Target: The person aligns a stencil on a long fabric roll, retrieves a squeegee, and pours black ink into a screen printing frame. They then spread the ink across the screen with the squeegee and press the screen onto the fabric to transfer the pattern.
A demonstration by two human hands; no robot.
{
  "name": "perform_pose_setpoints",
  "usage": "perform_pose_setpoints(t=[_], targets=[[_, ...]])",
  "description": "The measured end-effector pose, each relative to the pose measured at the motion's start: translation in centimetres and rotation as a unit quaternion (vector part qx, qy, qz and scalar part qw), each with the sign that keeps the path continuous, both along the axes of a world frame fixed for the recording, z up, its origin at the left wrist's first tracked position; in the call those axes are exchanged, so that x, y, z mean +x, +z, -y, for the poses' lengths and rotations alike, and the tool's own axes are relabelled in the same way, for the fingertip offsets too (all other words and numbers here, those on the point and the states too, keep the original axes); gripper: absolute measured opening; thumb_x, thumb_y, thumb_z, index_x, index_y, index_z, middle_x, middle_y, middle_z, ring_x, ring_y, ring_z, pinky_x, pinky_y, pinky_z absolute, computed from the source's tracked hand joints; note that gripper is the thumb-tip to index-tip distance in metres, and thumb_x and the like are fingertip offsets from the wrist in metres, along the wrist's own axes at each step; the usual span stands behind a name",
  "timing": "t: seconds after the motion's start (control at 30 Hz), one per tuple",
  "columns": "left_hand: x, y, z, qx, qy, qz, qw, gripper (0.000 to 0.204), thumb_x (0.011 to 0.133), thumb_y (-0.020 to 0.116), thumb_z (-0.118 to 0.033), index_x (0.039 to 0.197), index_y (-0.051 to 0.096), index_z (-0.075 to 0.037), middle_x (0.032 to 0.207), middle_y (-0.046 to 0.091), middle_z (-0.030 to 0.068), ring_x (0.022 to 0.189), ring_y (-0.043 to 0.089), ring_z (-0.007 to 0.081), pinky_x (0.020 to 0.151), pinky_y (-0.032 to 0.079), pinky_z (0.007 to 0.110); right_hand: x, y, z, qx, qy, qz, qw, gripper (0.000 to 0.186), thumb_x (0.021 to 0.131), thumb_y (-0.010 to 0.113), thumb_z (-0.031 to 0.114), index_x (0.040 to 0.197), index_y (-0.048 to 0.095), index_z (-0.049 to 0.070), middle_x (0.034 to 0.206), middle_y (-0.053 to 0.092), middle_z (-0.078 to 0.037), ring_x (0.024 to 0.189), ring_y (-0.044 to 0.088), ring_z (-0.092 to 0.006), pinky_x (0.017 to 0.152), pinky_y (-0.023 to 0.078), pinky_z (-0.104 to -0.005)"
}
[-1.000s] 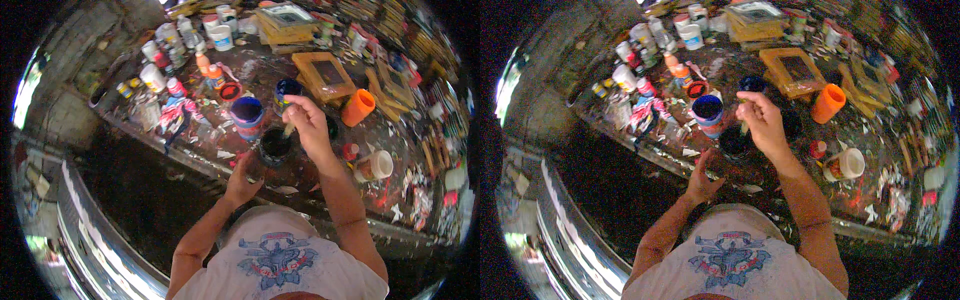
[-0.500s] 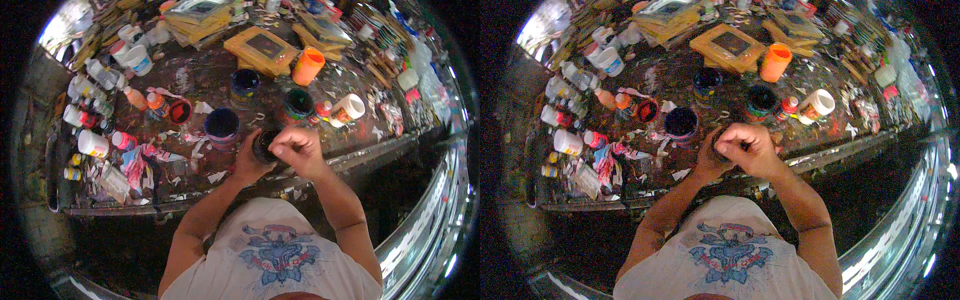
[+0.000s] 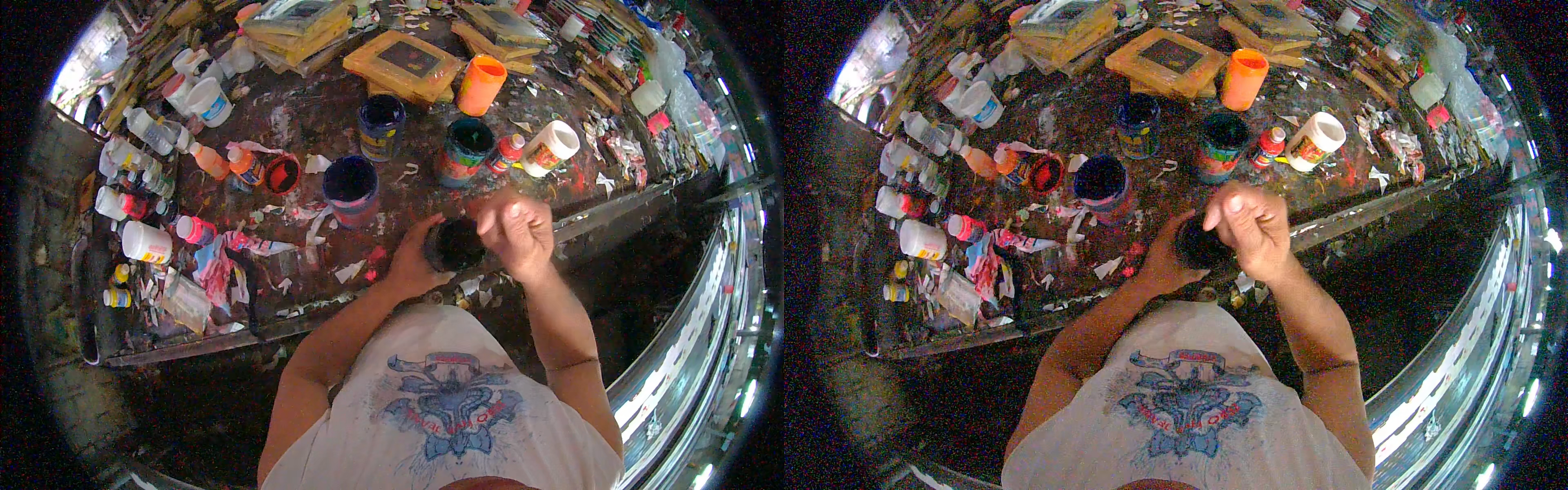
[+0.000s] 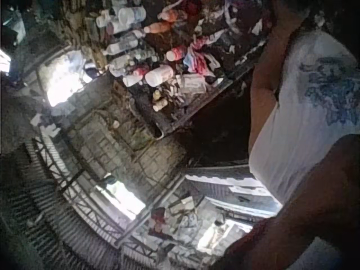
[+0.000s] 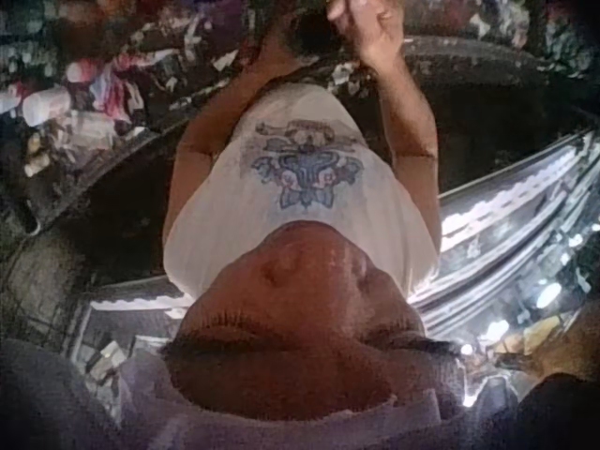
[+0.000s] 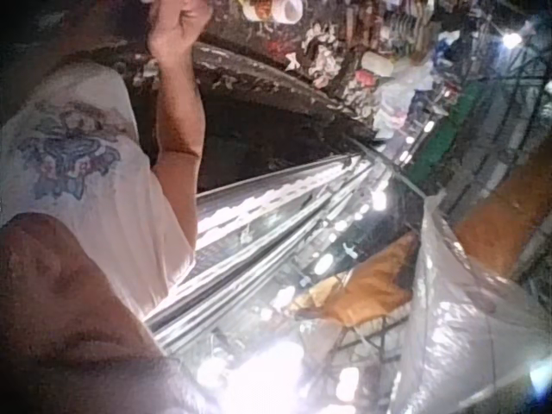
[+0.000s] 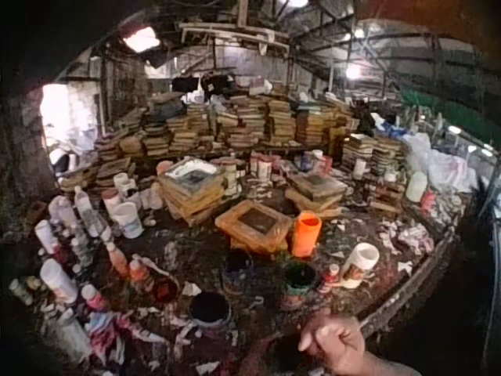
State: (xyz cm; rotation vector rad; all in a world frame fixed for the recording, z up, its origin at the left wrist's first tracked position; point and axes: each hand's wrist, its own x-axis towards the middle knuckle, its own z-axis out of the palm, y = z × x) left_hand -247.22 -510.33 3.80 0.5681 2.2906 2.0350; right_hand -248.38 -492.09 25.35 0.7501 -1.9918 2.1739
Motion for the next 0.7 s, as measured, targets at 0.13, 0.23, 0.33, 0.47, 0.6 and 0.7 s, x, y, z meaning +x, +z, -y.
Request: perform_pose_setpoints(t=[0.13,0.23,0.33,0.47,0.6,0.7], targets=[[-0.3,0.4,-0.1,-0.040,-0.008,0.004,0.999,0.124,0.061,0.107,-0.020,0.169,0.048,-0.010,0.157,0.066,0.0179,0.149,0.062,0.0383,0.130,0.048,0.051,0.1,-0.2,1.5,-0.042,-0.122,-0.044,0.991,0.060,0.125,0.051,0.050,0.097,0.073,0.001,0.060,0.049,0.004,0.049,0.038,-0.0054,0.049,0.027,-0.0294],[-0.3,0.5,0.2,-0.018,-0.028,0.013,0.999,0.124,0.061,0.107,-0.020,0.169,0.048,-0.011,0.158,0.065,0.0179,0.149,0.062,0.0386,0.130,0.047,0.052,0.9,-2.3,1.7,-0.079,-0.018,0.030,0.996,0.061,0.125,0.049,0.051,0.098,0.072,0.001,0.060,0.048,0.004,0.050,0.038,-0.0060,0.049,0.027,-0.0297],[-0.4,0.3,0.4,-0.035,-0.015,-0.014,0.999,0.124,0.060,0.106,-0.019,0.169,0.048,-0.011,0.158,0.066,0.0176,0.149,0.062,0.0386,0.131,0.046,0.052,0.8,0.5,0.5,0.010,-0.026,0.024,0.999,0.066,0.125,0.045,0.055,0.098,0.072,0.002,0.060,0.048,0.004,0.051,0.039,-0.0068,0.049,0.028,-0.0299],[-0.2,1.3,0.1,-0.063,-0.005,-0.018,0.998,0.122,0.061,0.105,-0.018,0.169,0.048,-0.010,0.155,0.067,0.0172,0.148,0.063,0.0381,0.131,0.045,0.051,-0.4,0.1,1.1,-0.065,-0.098,-0.014,0.993,0.067,0.126,0.042,0.057,0.100,0.072,0.003,0.060,0.048,0.003,0.050,0.041,-0.0078,0.049,0.028,-0.0295],[-0.1,2.1,0.3,-0.042,-0.021,-0.012,0.999,0.119,0.063,0.104,-0.018,0.168,0.049,-0.010,0.154,0.067,0.0174,0.147,0.064,0.0369,0.130,0.046,0.050,0.4,-1.8,1.9,-0.048,-0.031,0.070,0.996,0.068,0.125,0.041,0.057,0.096,0.071,0.004,0.061,0.050,0.003,0.050,0.042,-0.0088,0.050,0.030,-0.0295],[0.4,1.7,0.6,-0.017,-0.006,-0.007,1.000,0.116,0.065,0.104,-0.019,0.167,0.049,-0.009,0.153,0.068,0.0170,0.145,0.065,0.0362,0.129,0.048,0.049,0.1,-0.1,0.9,0.027,-0.023,0.030,0.999,0.066,0.126,0.043,0.056,0.096,0.071,0.003,0.063,0.051,0.003,0.051,0.043,-0.0084,0.051,0.031,-0.0290]])
